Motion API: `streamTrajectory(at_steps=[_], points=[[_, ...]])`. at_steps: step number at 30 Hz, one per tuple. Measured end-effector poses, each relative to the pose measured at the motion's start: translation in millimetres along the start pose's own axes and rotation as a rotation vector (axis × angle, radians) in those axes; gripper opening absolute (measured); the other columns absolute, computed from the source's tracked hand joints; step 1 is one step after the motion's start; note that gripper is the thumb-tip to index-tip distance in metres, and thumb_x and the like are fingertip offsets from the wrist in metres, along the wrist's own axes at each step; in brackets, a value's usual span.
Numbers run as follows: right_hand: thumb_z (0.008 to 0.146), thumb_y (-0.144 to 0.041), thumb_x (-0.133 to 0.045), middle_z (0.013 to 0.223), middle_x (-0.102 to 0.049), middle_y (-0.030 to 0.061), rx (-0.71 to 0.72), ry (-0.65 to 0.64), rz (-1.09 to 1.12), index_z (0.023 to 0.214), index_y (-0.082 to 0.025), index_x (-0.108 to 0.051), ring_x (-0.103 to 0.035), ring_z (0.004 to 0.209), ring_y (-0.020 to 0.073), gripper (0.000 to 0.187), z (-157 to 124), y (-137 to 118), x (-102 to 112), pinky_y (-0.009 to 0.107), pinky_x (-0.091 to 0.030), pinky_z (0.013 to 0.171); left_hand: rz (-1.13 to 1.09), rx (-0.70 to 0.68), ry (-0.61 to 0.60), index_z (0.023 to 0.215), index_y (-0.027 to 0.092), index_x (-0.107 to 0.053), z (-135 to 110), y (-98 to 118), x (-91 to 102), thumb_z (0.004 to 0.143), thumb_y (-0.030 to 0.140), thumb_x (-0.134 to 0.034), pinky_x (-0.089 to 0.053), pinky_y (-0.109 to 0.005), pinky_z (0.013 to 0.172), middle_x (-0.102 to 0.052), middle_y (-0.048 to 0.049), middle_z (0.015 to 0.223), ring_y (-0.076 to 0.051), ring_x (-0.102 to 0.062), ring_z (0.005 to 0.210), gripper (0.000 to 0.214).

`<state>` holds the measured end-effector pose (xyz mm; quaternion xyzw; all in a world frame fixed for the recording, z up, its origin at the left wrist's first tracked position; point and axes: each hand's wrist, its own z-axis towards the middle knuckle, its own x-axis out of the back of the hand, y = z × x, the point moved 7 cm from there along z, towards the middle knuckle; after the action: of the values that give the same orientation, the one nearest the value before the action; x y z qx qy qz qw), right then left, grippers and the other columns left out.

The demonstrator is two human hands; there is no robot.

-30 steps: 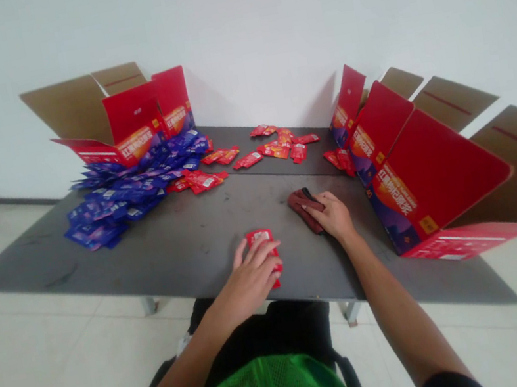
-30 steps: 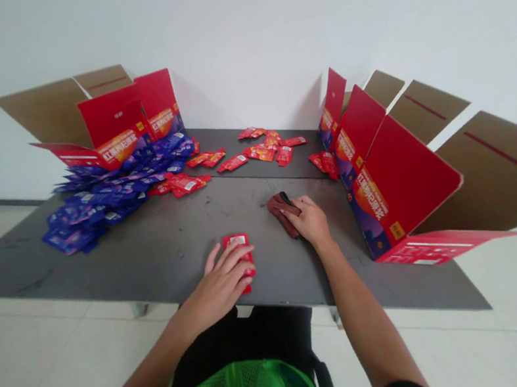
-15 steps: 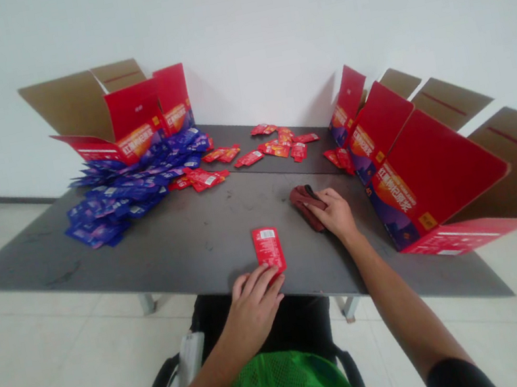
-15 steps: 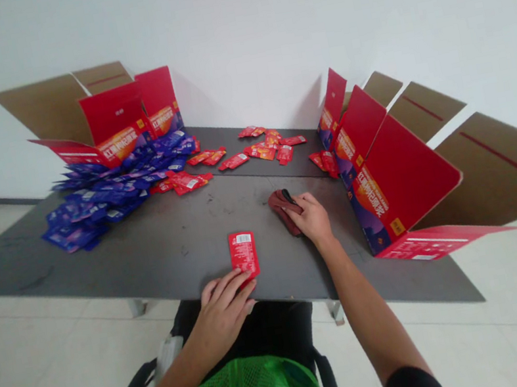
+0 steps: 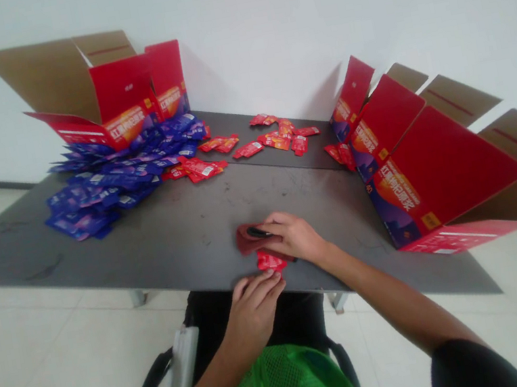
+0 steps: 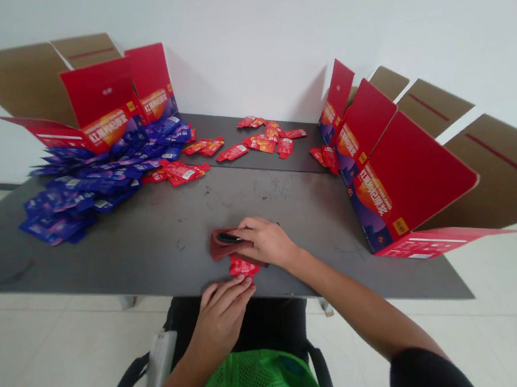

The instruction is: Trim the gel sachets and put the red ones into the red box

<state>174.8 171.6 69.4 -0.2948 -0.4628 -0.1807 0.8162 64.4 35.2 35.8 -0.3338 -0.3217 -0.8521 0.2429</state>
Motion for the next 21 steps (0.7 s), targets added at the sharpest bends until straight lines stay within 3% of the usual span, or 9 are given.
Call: streamTrajectory(at_steps=[3,5,8,12,14,18,21], points=[[0.096,-0.034,-0.068,0.102,-0.069,0.0069,-0.047,0.020,-0.110,0.126,-0.023,-0.071,-0.065,0.092,0.0194,0.032,20,25,12,0.029,-0.053,0.081,-0.044,0.018,0.007,0.123,0.020,-0.068,3,1,3.2,0.103,0.014,-0.048,-0.036,-0.040,0.102,-0.074,-0.0046,0.124,-0.020,-0.064,0.119,0.029],[0.096,-0.034,-0.067,0.103,-0.068,0.0077,-0.060,0.066,-0.126,0.126,-0.022,-0.071,-0.064,0.092,0.0196,0.033,26,23,23,0.030,-0.053,0.080,-0.063,0.041,0.009,0.123,0.021,-0.068,4,0,3.8,0.103,0.014,-0.049,-0.036,-0.040,0.102,-0.074,-0.0041,0.123,-0.020,-0.064,0.119,0.029],[0.098,-0.038,-0.064,0.107,-0.068,0.0076,-0.043,0.099,-0.057,0.128,-0.023,-0.069,-0.065,0.094,0.0190,0.034,17,-5,30,0.030,-0.053,0.081,-0.091,0.064,0.001,0.122,0.022,-0.069,3,-2,2.1,0.101,0.013,-0.051,-0.036,-0.040,0.102,-0.074,-0.0036,0.123,-0.020,-0.064,0.119,0.029],[0.098,-0.034,-0.062,0.110,-0.069,0.0056,0.105,-0.054,-0.017,0.128,-0.028,-0.069,-0.065,0.100,0.0193,0.032,-6,-39,8,0.030,-0.053,0.084,-0.113,0.070,0.019,0.122,0.022,-0.069,1,-5,1.7,0.100,0.014,-0.053,-0.036,-0.040,0.102,-0.074,-0.0033,0.123,-0.021,-0.064,0.117,0.028],[0.098,-0.033,-0.063,0.110,-0.069,0.0058,0.093,-0.050,-0.008,0.128,-0.027,-0.069,-0.065,0.100,0.0193,0.031,-6,-26,1,0.030,-0.054,0.085,-0.130,0.084,0.006,0.123,0.022,-0.069,1,-6,1.2,0.099,0.013,-0.054,-0.036,-0.040,0.101,-0.074,-0.0028,0.123,-0.021,-0.063,0.119,0.029],[0.095,-0.033,-0.067,0.103,-0.069,0.0074,-0.061,0.016,-0.083,0.126,-0.022,-0.071,-0.065,0.092,0.0199,0.033,20,30,7,0.030,-0.054,0.080,-0.151,0.096,-0.036,0.123,0.023,-0.068,3,-6,0.4,0.099,0.012,-0.054,-0.036,-0.041,0.101,-0.074,-0.0027,0.124,-0.021,-0.062,0.122,0.030],[0.096,-0.035,-0.067,0.105,-0.067,0.0078,-0.117,0.089,-0.071,0.126,-0.022,-0.071,-0.065,0.090,0.0192,0.034,30,34,27,0.029,-0.053,0.077,-0.160,0.107,-0.034,0.122,0.024,-0.069,4,-7,0.4,0.099,0.013,-0.054,-0.037,-0.041,0.101,-0.074,-0.0032,0.123,-0.022,-0.062,0.121,0.029]])
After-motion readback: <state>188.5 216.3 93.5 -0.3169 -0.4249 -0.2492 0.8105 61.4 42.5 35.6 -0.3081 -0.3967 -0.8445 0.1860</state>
